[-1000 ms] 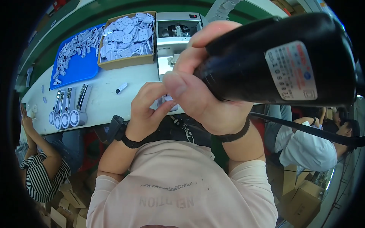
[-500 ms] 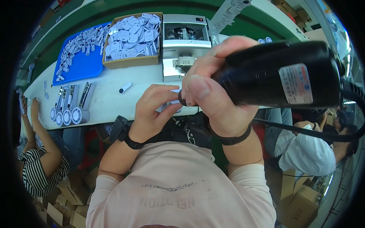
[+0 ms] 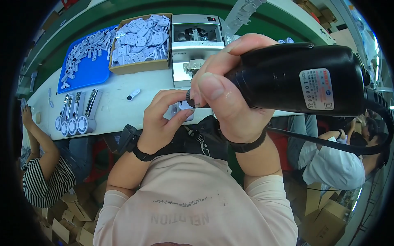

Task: Assembling small electronic components and plastic housings using an electric screwdriver on a factory production line.

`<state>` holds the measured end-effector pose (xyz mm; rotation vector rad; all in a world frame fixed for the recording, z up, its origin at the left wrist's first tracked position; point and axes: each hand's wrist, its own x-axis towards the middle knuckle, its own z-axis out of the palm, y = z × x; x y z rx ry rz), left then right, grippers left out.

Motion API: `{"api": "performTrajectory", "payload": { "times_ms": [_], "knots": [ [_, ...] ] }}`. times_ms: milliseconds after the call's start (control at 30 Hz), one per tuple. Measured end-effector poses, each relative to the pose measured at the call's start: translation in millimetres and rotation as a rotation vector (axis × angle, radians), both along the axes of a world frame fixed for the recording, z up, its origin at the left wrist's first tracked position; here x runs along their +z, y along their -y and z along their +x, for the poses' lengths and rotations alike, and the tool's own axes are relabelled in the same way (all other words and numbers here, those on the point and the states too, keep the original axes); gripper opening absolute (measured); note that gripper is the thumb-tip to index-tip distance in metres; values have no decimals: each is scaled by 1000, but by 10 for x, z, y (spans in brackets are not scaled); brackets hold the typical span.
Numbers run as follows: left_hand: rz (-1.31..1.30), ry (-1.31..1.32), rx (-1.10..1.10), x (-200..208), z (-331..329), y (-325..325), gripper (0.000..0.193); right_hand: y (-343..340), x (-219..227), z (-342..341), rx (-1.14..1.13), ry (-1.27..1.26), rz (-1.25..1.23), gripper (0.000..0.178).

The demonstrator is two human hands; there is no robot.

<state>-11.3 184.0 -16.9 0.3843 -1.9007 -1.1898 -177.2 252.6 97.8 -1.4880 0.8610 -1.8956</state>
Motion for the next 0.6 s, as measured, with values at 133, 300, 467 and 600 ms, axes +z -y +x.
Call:
{"api": "performTrajectory", "payload": {
  "times_ms": [133,300,467,600],
  "knots": [
    [50,-19,-10,70,17,-22,33,-37,31,-20,12,36,-41,37],
    [142,-59,-1,-22,-40,-55,24,-43,59,91,-89,287,-56,43],
    [330,-75,-19,-12,-29,-144,17,-92,24,37,-112,336,-40,42],
    [262,-70,19,-11,-35,-155,14,-175,64,-19,-4,157,-82,36]
  ]
}}
